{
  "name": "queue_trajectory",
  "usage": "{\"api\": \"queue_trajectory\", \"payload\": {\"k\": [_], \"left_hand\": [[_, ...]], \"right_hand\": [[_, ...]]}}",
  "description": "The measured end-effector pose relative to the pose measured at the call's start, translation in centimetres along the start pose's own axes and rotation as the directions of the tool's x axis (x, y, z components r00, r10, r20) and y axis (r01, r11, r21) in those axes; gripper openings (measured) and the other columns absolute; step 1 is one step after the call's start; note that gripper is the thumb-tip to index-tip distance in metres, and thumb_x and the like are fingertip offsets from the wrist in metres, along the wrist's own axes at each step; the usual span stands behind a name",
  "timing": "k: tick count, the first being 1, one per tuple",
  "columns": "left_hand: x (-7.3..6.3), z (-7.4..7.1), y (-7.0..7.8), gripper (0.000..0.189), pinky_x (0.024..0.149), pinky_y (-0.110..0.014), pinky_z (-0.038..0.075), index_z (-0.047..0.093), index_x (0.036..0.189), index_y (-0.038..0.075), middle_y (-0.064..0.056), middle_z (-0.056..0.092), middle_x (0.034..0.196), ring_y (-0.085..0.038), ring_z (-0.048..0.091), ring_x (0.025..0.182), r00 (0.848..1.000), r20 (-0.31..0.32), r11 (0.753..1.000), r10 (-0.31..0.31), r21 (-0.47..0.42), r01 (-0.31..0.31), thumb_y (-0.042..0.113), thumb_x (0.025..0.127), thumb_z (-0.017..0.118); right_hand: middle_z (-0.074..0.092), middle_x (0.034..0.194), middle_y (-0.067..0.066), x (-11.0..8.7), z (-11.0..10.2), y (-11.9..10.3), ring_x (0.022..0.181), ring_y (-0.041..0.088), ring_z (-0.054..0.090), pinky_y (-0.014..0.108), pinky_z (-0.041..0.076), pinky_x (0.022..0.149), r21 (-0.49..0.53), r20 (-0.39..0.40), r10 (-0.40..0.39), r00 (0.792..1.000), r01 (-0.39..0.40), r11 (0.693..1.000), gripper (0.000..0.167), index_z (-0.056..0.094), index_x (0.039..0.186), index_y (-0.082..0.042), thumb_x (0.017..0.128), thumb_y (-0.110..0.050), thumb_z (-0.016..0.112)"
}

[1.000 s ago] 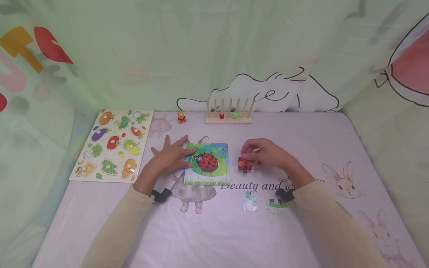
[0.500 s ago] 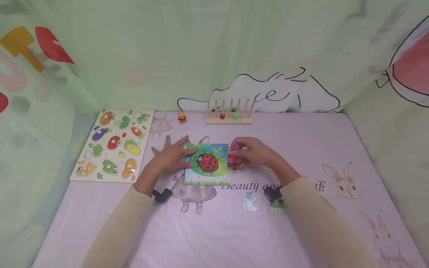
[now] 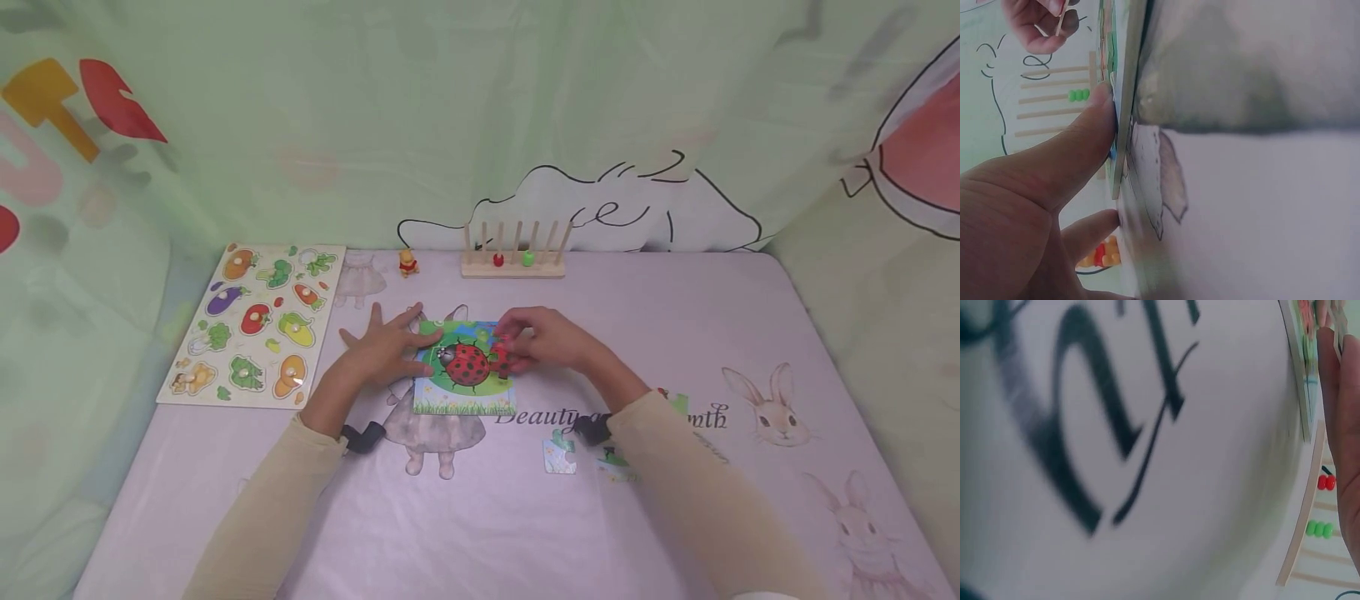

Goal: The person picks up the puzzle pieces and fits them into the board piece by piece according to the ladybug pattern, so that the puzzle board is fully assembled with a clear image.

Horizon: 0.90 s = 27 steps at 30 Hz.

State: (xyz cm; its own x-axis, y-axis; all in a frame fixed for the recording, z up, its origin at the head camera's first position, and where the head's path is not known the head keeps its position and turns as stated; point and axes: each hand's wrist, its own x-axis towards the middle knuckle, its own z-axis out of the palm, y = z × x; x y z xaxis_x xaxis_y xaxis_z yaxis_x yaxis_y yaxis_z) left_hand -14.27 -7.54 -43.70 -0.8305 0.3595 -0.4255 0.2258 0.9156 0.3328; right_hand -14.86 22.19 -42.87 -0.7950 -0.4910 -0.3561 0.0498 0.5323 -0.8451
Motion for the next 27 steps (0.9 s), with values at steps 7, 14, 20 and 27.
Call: {"api": "queue_trajectory", "payload": {"k": [7,14,20,27], "left_hand": [[0.1,0.1,0.0,0.068,0.1,-0.091,0.001,0.045,0.148,0.051,0.009,0.009,0.173,-0.056,-0.014,0.152,1.0,0.0,1.0,-0.001,-0.009,0.001,0.055,0.086,0.074],[0.1,0.1,-0.1,0.068,0.1,-0.091,0.001,0.044,0.148,0.051,0.009,0.009,0.173,-0.056,-0.014,0.152,1.0,-0.004,1.0,0.0,-0.006,0.0,0.056,0.087,0.073],[0.1,0.1,0.0,0.067,0.1,-0.091,0.001,0.045,0.148,0.051,0.009,0.009,0.173,-0.056,-0.014,0.152,1.0,-0.002,1.0,-0.003,-0.005,0.003,0.057,0.087,0.072],[0.1,0.0,0.1,0.067,0.101,-0.091,0.002,0.044,0.148,0.051,0.008,0.009,0.173,-0.056,-0.013,0.153,1.0,0.005,1.0,-0.006,0.007,0.006,0.057,0.087,0.072]], "right_hand": [[0.061,0.108,0.017,0.6,0.7,-0.5,0.084,0.025,0.072,0.039,0.063,0.076,0.018,0.02,0.022,1.0,-0.022,1.0,0.026,0.063,0.123,-0.001,0.097,-0.002,0.065],[0.064,0.099,0.014,1.3,1.6,-1.3,0.079,0.023,0.073,0.038,0.063,0.072,0.002,-0.001,0.056,0.998,-0.056,0.998,0.021,0.067,0.116,-0.003,0.095,-0.007,0.071],[0.068,0.094,0.012,1.7,2.3,-2.3,0.073,0.023,0.073,0.037,0.062,0.067,-0.034,-0.041,0.085,0.996,-0.086,0.996,0.017,0.069,0.111,-0.007,0.094,-0.012,0.074],[0.074,0.084,0.01,2.2,3.0,-2.9,0.065,0.017,0.073,0.031,0.059,0.063,-0.091,-0.091,0.068,0.994,-0.076,0.993,0.017,0.073,0.102,-0.004,0.092,-0.016,0.078]]}}
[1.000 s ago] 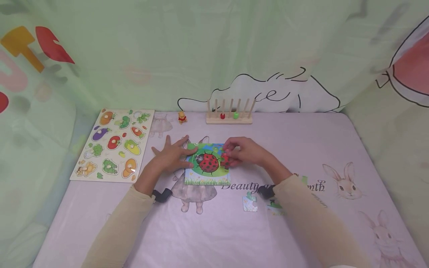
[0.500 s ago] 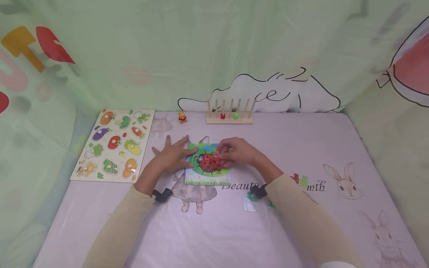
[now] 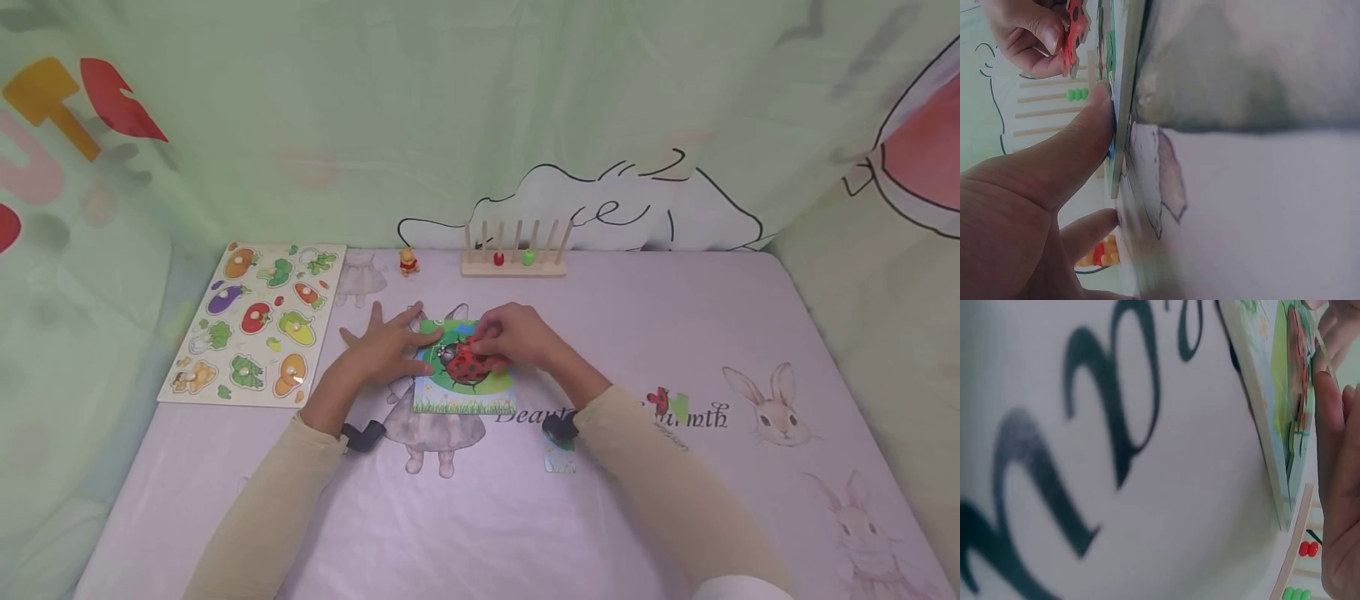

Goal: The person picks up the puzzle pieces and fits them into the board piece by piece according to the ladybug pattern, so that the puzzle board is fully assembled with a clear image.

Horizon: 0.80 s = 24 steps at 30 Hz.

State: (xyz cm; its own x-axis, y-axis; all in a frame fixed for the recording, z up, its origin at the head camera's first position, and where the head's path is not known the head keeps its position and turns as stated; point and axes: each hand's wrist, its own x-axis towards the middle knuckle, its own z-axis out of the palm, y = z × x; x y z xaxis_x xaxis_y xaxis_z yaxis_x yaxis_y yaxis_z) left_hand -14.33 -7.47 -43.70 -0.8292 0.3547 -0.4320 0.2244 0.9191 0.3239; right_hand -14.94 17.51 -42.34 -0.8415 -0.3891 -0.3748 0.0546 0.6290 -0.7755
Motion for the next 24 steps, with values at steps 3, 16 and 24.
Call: {"api": "queue_trajectory", "payload": {"k": [3,16,24], "left_hand": [[0.0,0.0,0.0,0.067,0.1,-0.091,0.002,0.044,0.148,0.051,0.008,0.008,0.173,-0.056,-0.012,0.153,1.0,0.003,1.0,0.0,0.007,0.0,0.057,0.088,0.071],[0.0,0.0,0.0,0.067,0.1,-0.091,0.004,0.044,0.148,0.051,0.008,0.008,0.173,-0.057,-0.012,0.152,1.0,0.003,1.0,0.002,0.012,-0.002,0.057,0.088,0.072],[0.1,0.1,-0.1,0.067,0.099,-0.092,0.003,0.044,0.148,0.051,0.008,0.009,0.173,-0.057,-0.012,0.152,1.0,-0.004,1.0,0.006,0.007,-0.006,0.057,0.087,0.072]], "right_hand": [[0.074,0.081,0.008,0.1,0.2,-0.2,0.062,0.013,0.072,0.028,0.058,0.064,-0.018,-0.018,0.017,1.0,-0.017,1.0,0.016,0.075,0.101,-0.005,0.091,-0.017,0.079],[0.071,0.071,0.003,0.8,1.0,-0.2,0.056,0.012,0.071,0.025,0.057,0.061,-0.047,-0.054,0.053,0.997,-0.056,0.997,0.017,0.071,0.094,-0.005,0.088,-0.018,0.082],[0.065,0.063,0.0,0.9,1.3,-0.6,0.055,0.011,0.068,0.026,0.05,0.072,-0.177,-0.116,0.079,0.99,-0.099,0.979,0.019,0.073,0.089,-0.007,0.086,-0.023,0.083]]}}
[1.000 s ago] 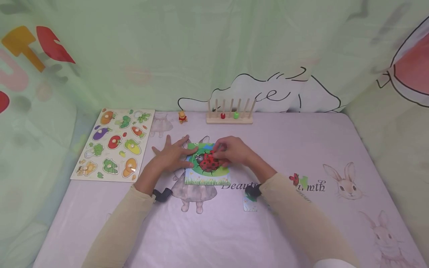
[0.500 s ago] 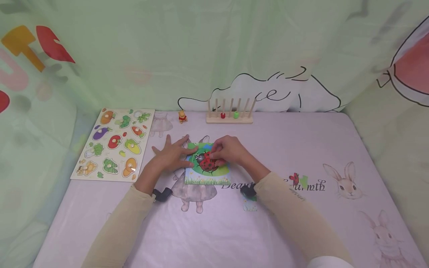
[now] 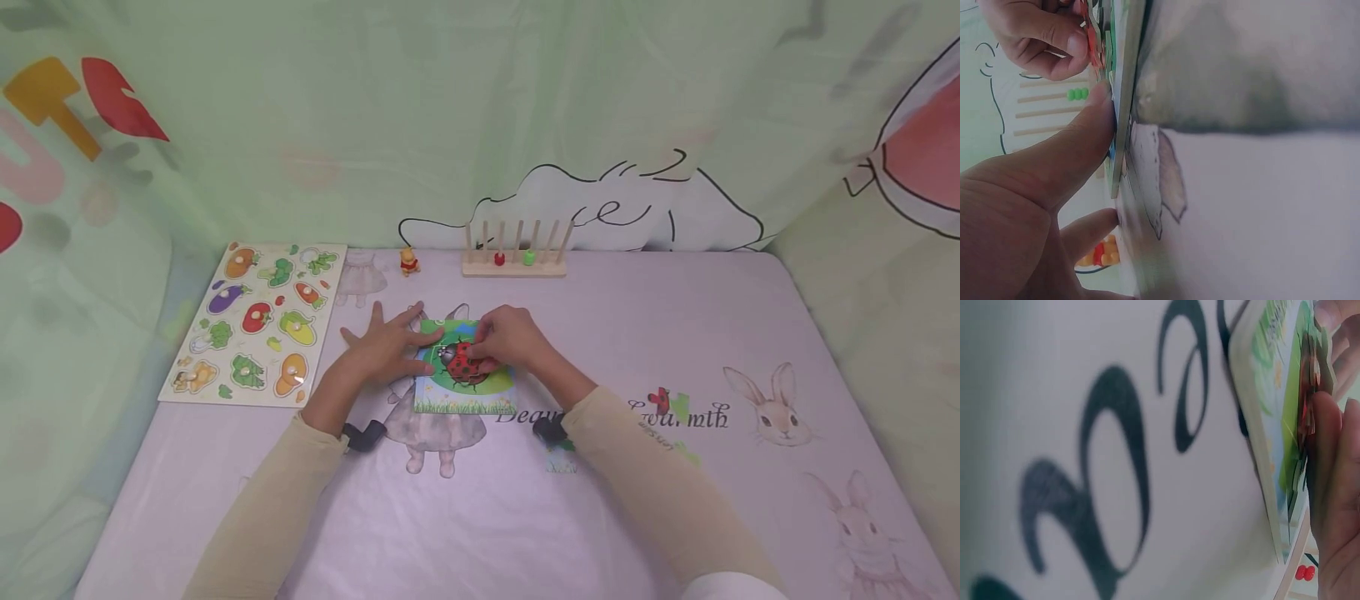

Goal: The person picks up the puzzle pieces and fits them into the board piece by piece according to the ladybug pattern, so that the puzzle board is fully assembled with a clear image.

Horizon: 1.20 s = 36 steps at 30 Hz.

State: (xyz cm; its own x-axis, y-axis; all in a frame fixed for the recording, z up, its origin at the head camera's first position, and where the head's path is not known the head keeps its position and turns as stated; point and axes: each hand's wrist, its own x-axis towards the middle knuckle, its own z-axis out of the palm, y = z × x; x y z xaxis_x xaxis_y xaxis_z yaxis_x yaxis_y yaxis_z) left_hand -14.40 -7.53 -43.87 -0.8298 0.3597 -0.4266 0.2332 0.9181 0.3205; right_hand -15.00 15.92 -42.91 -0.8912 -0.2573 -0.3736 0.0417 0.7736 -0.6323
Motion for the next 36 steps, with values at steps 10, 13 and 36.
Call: {"api": "queue_trajectory", "payload": {"k": [10,13,36], "left_hand": [[0.0,0.1,0.1,0.067,0.099,-0.092,0.002,0.045,0.148,0.05,0.007,0.009,0.173,-0.057,-0.013,0.152,1.0,-0.004,1.0,-0.001,-0.011,0.0,0.056,0.087,0.073],[0.0,0.0,0.1,0.067,0.099,-0.092,0.002,0.045,0.148,0.051,0.008,0.009,0.173,-0.057,-0.013,0.152,1.0,-0.004,1.0,-0.004,-0.011,0.004,0.056,0.087,0.073],[-0.2,0.4,2.7,0.053,0.1,-0.091,0.001,0.055,0.145,0.043,0.004,0.022,0.171,-0.048,0.003,0.157,0.996,-0.075,0.994,0.055,-0.088,-0.061,0.043,0.094,0.071]], "right_hand": [[0.065,0.055,-0.002,-0.1,0.3,0.0,0.058,0.012,0.067,0.03,0.047,0.073,-0.05,-0.037,0.061,0.997,-0.063,0.997,0.023,0.072,0.082,-0.009,0.084,-0.028,0.085],[0.066,0.056,0.0,-0.1,0.3,0.1,0.058,0.013,0.068,0.03,0.047,0.073,-0.055,-0.043,0.058,0.997,-0.06,0.997,0.023,0.072,0.082,-0.009,0.084,-0.029,0.084],[0.047,0.058,-0.003,-0.9,-0.6,1.2,0.057,0.012,0.038,0.026,0.033,0.056,-0.296,0.133,-0.141,0.981,0.175,0.939,0.07,0.058,0.143,-0.019,0.081,-0.039,0.086]]}}
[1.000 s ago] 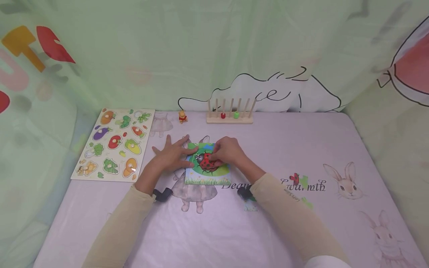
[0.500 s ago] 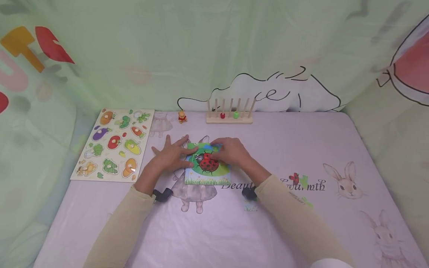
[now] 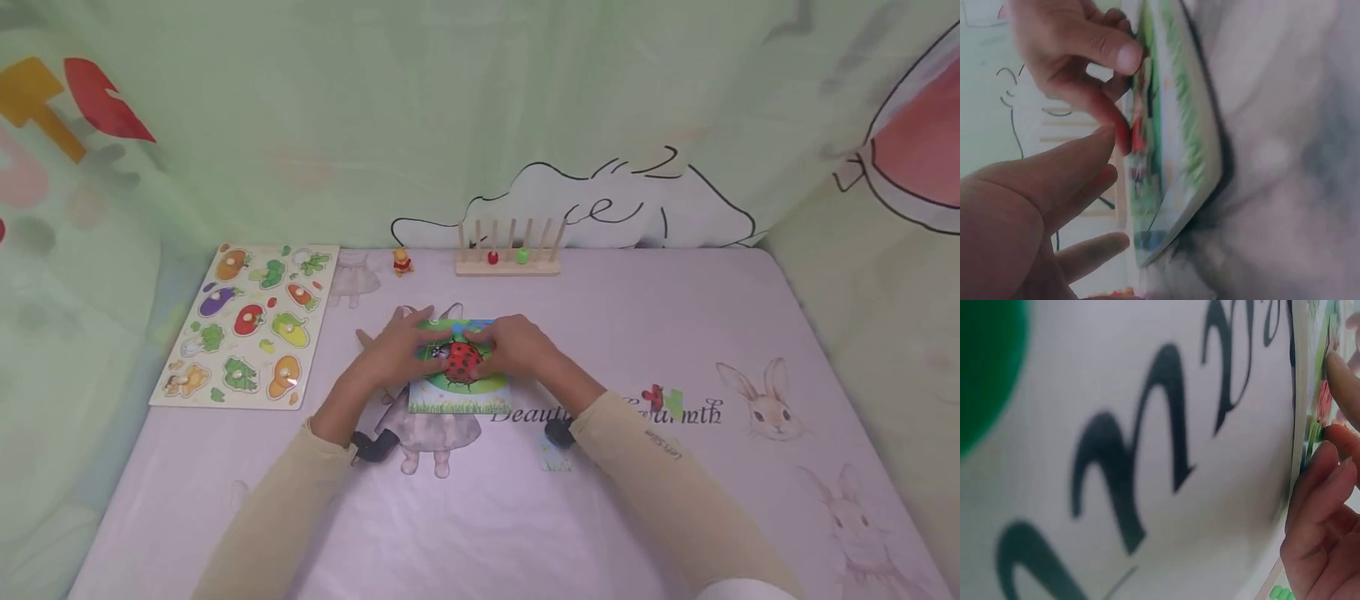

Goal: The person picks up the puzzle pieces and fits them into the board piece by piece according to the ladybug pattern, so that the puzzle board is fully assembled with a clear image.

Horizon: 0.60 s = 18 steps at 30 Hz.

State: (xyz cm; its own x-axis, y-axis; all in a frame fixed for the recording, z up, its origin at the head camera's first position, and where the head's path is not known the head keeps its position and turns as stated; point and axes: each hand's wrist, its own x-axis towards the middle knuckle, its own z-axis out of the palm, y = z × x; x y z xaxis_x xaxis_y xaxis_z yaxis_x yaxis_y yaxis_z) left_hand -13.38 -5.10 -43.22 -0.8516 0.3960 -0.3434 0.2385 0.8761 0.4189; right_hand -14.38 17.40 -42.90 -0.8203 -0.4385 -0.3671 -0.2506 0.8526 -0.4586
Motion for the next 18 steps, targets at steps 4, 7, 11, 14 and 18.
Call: {"api": "queue_trajectory", "payload": {"k": [4,7,11,14,18], "left_hand": [[0.17,0.64,0.45,0.05,0.1,-0.091,0.006,0.056,0.141,0.047,0.004,0.022,0.171,-0.047,0.002,0.157,1.0,0.014,1.0,-0.013,0.023,0.013,0.052,0.093,0.069],[0.29,0.87,0.53,0.051,0.1,-0.091,0.009,0.055,0.141,0.049,0.005,0.02,0.171,-0.046,0.0,0.157,0.999,0.022,0.998,-0.028,0.061,0.026,0.054,0.092,0.07],[0.41,0.9,0.62,0.051,0.1,-0.091,0.01,0.055,0.141,0.05,0.005,0.02,0.172,-0.045,0.0,0.158,0.999,0.029,0.996,-0.029,0.082,0.027,0.053,0.092,0.07],[0.41,0.87,0.77,0.051,0.1,-0.091,0.011,0.054,0.141,0.05,0.005,0.02,0.172,-0.046,0.001,0.158,0.999,0.03,0.995,-0.031,0.091,0.028,0.053,0.093,0.069],[0.18,0.82,1.1,0.048,0.101,-0.09,0.008,0.058,0.139,0.047,0.003,0.021,0.171,-0.045,0.002,0.158,0.999,0.024,0.993,-0.04,0.109,0.037,0.052,0.093,0.07]], "right_hand": [[0.05,0.06,-0.002,-0.13,-0.21,-0.31,0.059,0.012,0.04,0.026,0.034,0.057,-0.015,0.013,0.009,1.0,-0.009,1.0,0.072,0.057,0.143,-0.02,0.081,-0.04,0.086],[0.05,0.06,-0.002,-0.18,-0.32,-0.43,0.06,0.012,0.041,0.027,0.035,0.058,-0.012,0.019,0.011,1.0,-0.011,1.0,0.072,0.056,0.143,-0.019,0.081,-0.04,0.086],[0.05,0.061,-0.002,-0.21,-0.34,-0.26,0.06,0.013,0.04,0.027,0.034,0.058,0.003,0.019,0.007,1.0,-0.007,1.0,0.071,0.057,0.143,-0.019,0.081,-0.04,0.086],[0.05,0.062,-0.002,-0.13,-0.26,-0.04,0.061,0.013,0.041,0.027,0.034,0.059,0.0,0.014,0.002,1.0,-0.002,1.0,0.07,0.057,0.143,-0.019,0.082,-0.04,0.085],[0.051,0.062,-0.002,0.08,-0.2,-0.03,0.061,0.013,0.041,0.027,0.035,0.06,-0.007,0.007,0.009,1.0,-0.009,1.0,0.07,0.058,0.142,-0.021,0.08,-0.041,0.086]]}}
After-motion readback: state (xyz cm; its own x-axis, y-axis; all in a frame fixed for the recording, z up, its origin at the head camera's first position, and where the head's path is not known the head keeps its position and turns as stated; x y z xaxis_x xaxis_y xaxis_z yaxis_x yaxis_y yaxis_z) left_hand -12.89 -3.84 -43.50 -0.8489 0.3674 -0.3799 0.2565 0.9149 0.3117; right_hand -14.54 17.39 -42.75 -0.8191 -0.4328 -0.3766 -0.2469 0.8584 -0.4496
